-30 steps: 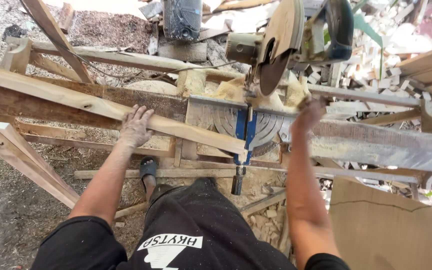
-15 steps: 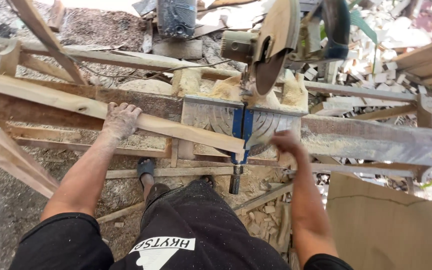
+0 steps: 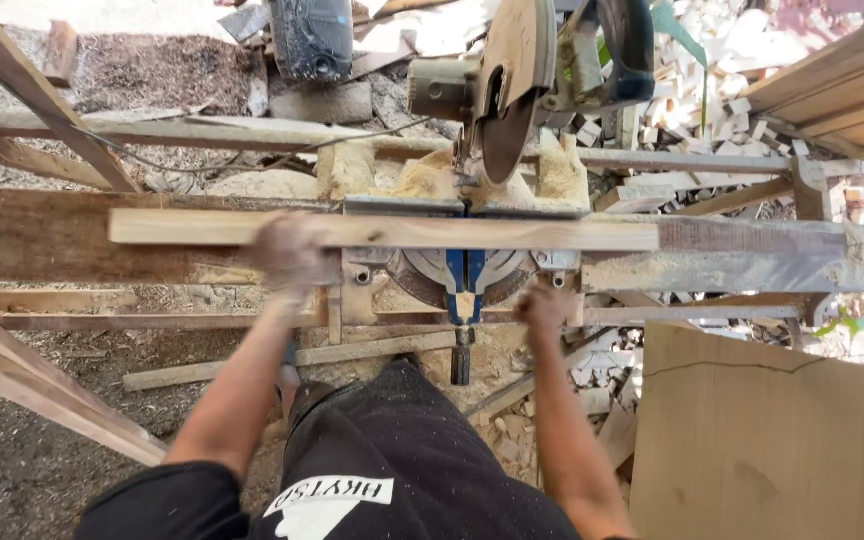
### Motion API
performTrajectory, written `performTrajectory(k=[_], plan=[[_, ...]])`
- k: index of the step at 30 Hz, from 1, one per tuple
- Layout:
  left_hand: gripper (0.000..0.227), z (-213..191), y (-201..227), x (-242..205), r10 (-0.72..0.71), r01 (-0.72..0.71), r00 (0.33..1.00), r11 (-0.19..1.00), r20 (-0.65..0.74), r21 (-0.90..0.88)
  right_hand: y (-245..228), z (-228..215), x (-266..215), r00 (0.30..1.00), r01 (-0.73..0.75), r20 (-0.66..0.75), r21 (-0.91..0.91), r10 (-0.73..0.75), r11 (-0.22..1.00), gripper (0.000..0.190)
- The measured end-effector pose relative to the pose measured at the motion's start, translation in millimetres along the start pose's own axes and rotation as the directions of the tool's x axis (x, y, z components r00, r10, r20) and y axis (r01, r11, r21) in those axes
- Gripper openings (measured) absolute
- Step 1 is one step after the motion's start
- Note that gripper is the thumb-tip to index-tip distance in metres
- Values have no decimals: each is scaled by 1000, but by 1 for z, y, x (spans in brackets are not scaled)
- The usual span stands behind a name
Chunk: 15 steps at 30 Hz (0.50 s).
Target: Use a miter saw to cut several wooden planks to a specific length.
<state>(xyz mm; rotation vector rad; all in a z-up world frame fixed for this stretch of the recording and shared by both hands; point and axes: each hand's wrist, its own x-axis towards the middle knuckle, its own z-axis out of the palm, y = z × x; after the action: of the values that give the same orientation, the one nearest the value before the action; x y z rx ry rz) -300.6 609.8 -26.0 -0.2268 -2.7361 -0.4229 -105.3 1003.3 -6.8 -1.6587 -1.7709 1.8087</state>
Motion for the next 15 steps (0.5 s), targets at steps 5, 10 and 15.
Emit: performTrajectory(k=[5, 10, 15], plan=[[69, -39, -161, 24, -453, 451, 890, 868, -42, 209, 18, 87, -47, 881, -175, 453, 36, 140, 984, 45], [96, -61, -193, 53, -756, 799, 496, 590, 428, 116, 11, 153, -58, 697, -306, 708, 145, 118, 941, 67], [47, -36, -169, 43, -610, 764, 618, 615, 495, -195, 13, 165, -31, 753, -339, 657, 324, 47, 883, 74]])
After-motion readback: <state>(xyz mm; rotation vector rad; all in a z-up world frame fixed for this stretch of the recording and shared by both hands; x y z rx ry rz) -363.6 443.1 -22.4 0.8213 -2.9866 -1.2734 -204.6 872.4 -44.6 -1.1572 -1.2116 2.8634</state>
